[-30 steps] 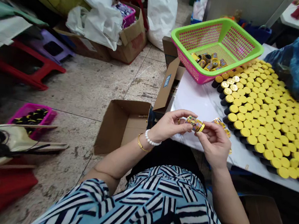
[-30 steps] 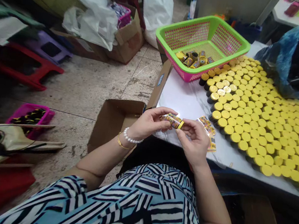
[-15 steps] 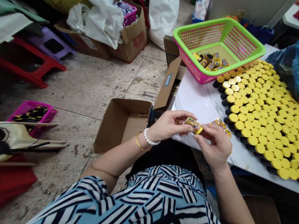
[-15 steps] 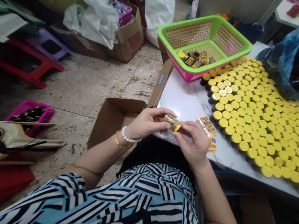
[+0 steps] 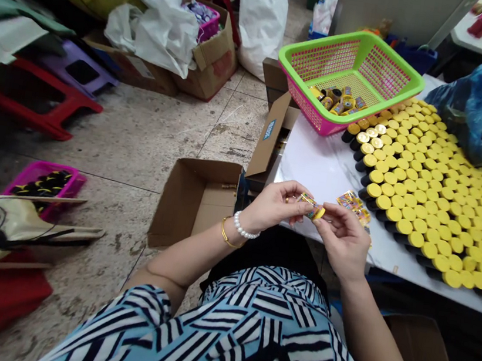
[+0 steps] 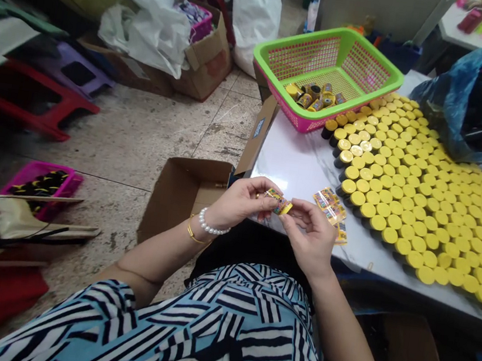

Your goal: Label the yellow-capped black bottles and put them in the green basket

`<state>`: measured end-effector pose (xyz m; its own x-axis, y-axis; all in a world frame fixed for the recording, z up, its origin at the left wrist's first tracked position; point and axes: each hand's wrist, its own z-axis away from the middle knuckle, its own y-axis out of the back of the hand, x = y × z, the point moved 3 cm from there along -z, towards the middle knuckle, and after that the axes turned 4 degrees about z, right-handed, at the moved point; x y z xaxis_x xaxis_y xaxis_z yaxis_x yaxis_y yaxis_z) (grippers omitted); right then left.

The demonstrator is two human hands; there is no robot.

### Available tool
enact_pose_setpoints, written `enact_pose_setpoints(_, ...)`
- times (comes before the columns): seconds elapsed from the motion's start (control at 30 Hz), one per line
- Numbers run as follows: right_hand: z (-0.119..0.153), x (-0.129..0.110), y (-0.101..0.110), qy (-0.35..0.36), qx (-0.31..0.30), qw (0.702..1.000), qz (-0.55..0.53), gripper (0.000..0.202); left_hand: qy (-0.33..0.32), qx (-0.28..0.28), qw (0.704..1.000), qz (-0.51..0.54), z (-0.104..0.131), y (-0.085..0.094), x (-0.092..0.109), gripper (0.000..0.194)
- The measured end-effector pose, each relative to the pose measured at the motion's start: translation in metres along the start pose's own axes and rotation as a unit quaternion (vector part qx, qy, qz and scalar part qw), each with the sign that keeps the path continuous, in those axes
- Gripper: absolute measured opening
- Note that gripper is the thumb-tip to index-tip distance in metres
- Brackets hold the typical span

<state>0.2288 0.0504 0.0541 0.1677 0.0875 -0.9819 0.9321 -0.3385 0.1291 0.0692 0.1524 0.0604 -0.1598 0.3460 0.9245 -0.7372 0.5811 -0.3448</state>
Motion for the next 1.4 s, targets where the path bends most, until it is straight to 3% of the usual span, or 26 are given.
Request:
enact_pose_setpoints(0.17, 0.001, -0.008, -0.002, 0.08, 0.021, 0.993, 0.089, 0.03, -0.018, -0.029, 0.999, -0.002, 0.003, -0.002, 0.0, 0.039)
enact_pose_setpoints(0.23, 0.002, -0.009, -0.004, 0.082, 0.029, 0.993, 0.079, 0.031, -0.064, -0.023, 0.998, -0.017, 0.005, -0.003, 0.002, 0.034)
enact_pose_setpoints(0.37, 0.006, -0.001, -0.008, 0.023, 0.029, 0.999, -0.003, 0.032, -0.178, -0.041, 0.977, -0.106, 0.009, -0.003, 0.008, 0.025)
enact_pose_setpoints(0.47, 0.007, -0.001, -0.007, 0.075, 0.038, 0.996, 0.04, 0.032, -0.208, -0.077, 0.967, -0.123, 0.009, -0.002, 0.01, 0.022)
enact_pose_setpoints(0.6, 0.002, -0.007, -0.001, 0.242, 0.044, 0.95, 0.192, 0.041, -0.114, -0.058, 0.992, -0.011, 0.007, 0.004, 0.001, 0.036)
enact_pose_setpoints(0.7, -0.002, -0.008, 0.003, 0.291, 0.028, 0.927, 0.237, 0.047, -0.038, -0.039, 0.998, 0.016, 0.008, 0.005, -0.006, 0.042)
enact_pose_setpoints(0.77, -0.002, -0.007, 0.003, 0.298, 0.03, 0.922, 0.244, 0.049, -0.046, -0.042, 0.998, 0.003, 0.01, 0.004, -0.005, 0.039)
enact_pose_setpoints(0.9, 0.003, -0.002, -0.002, 0.226, 0.046, 0.953, 0.194, 0.043, -0.152, -0.048, 0.983, -0.087, 0.013, 0.002, 0.006, 0.03)
enact_pose_setpoints(1.0, 0.006, 0.005, -0.007, 0.104, 0.047, 0.99, 0.083, 0.033, -0.219, -0.075, 0.953, -0.194, 0.015, 0.0, 0.013, 0.025)
enact_pose_setpoints(1.1, 0.004, 0.011, -0.012, -0.005, 0.03, 0.999, -0.012, 0.029, -0.246, -0.097, 0.933, -0.243, 0.013, -0.001, 0.015, 0.021)
enact_pose_setpoints(1.2, -0.003, 0.013, -0.015, -0.063, 0.011, 0.996, -0.054, 0.029, -0.217, -0.096, 0.945, -0.223, 0.007, 0.003, 0.012, 0.027)
enact_pose_setpoints(1.33, -0.011, 0.015, -0.014, -0.116, 0.004, 0.99, -0.074, 0.033, -0.12, -0.105, 0.983, -0.094, -0.002, 0.01, 0.004, 0.05)
enact_pose_setpoints(1.4, -0.013, 0.015, -0.013, -0.13, -0.013, 0.988, -0.086, 0.035, -0.072, -0.093, 0.992, -0.052, -0.006, 0.013, 0.001, 0.048)
